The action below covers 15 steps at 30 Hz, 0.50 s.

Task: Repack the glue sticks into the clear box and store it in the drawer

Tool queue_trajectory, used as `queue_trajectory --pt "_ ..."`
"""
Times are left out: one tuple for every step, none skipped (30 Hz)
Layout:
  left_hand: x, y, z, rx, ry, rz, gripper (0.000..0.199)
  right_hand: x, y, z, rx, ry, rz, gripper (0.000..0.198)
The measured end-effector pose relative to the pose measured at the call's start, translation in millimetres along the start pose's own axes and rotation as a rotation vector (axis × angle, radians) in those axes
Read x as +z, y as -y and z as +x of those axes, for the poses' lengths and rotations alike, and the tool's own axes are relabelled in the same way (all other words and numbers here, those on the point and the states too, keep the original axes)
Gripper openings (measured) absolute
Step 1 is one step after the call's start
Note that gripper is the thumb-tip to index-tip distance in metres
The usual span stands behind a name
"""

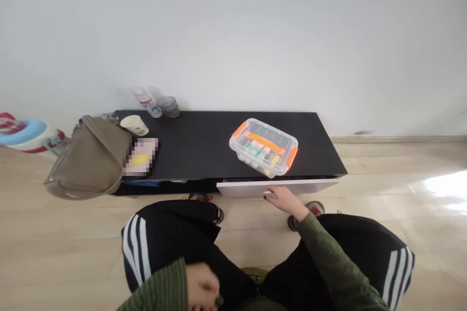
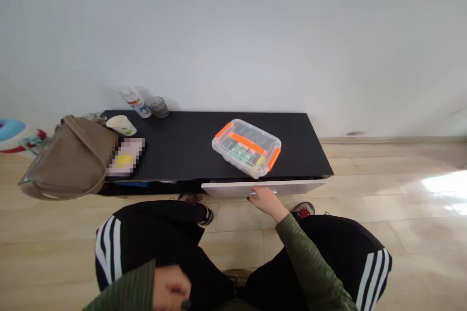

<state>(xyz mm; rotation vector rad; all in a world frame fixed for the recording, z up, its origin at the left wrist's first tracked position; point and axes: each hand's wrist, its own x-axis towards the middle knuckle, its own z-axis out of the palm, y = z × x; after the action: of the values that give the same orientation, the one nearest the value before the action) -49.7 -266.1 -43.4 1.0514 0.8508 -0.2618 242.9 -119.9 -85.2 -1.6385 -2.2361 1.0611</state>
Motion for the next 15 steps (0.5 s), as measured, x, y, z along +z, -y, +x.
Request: queue_trajectory --pt "-16 -9 -2 0.009 -0.104 0.014 0.034 -15 5 -7 0.015 0.014 -0.001 0.022" --pt "-35 -22 -5 0.022 -0.23 0.038 0.036 -31 10 -14 0.04 0.034 0.047 0.021" --pt "-55 -38 -8 0.071 -0.384 0.06 0.036 -47 14 -21 0.084 0.057 0.133 0.023" --pt "-77 -57 -10 0.167 -0.698 0.131 0.033 -63 18 -27 0.139 0.063 0.224 0.028" --pt "-99 -77 -12 0.273 -0.956 0.228 0.029 -78 21 -32 0.196 0.045 0.296 0.032" --pt "-120 -98 -11 0.356 -1.173 0.32 0.028 -91 24 -34 0.25 0.007 0.352 0.036" --pt "-140 -119 -9 0.414 -1.36 0.387 0.029 -102 25 -33 0.292 -0.046 0.385 0.038" --pt "-157 -137 -4 0.451 -1.483 0.437 0.029 -110 25 -29 0.322 -0.103 0.399 0.04" --pt "-171 -153 2 0.475 -1.545 0.469 0.029 -116 25 -22 0.34 -0.153 0.403 0.041" --pt "-184 -166 10 0.486 -1.558 0.484 0.03 -120 24 -14 0.347 -0.188 0.398 0.041" --pt "-194 -175 18 0.482 -1.548 0.48 0.032 -123 22 -4 0.347 -0.21 0.386 0.039" --pt "-203 -182 26 0.464 -1.516 0.469 0.034 -125 19 6 0.342 -0.226 0.368 0.037" --pt "-210 -186 34 0.431 -1.474 0.451 0.037 -126 16 17 0.332 -0.24 0.348 0.034" --pt "-216 -189 41 0.389 -1.43 0.431 0.04 -127 13 27 0.319 -0.255 0.328 0.033" --pt "-222 -190 46 0.35 -1.385 0.415 0.043 -128 10 36 0.304 -0.274 0.311 0.031"
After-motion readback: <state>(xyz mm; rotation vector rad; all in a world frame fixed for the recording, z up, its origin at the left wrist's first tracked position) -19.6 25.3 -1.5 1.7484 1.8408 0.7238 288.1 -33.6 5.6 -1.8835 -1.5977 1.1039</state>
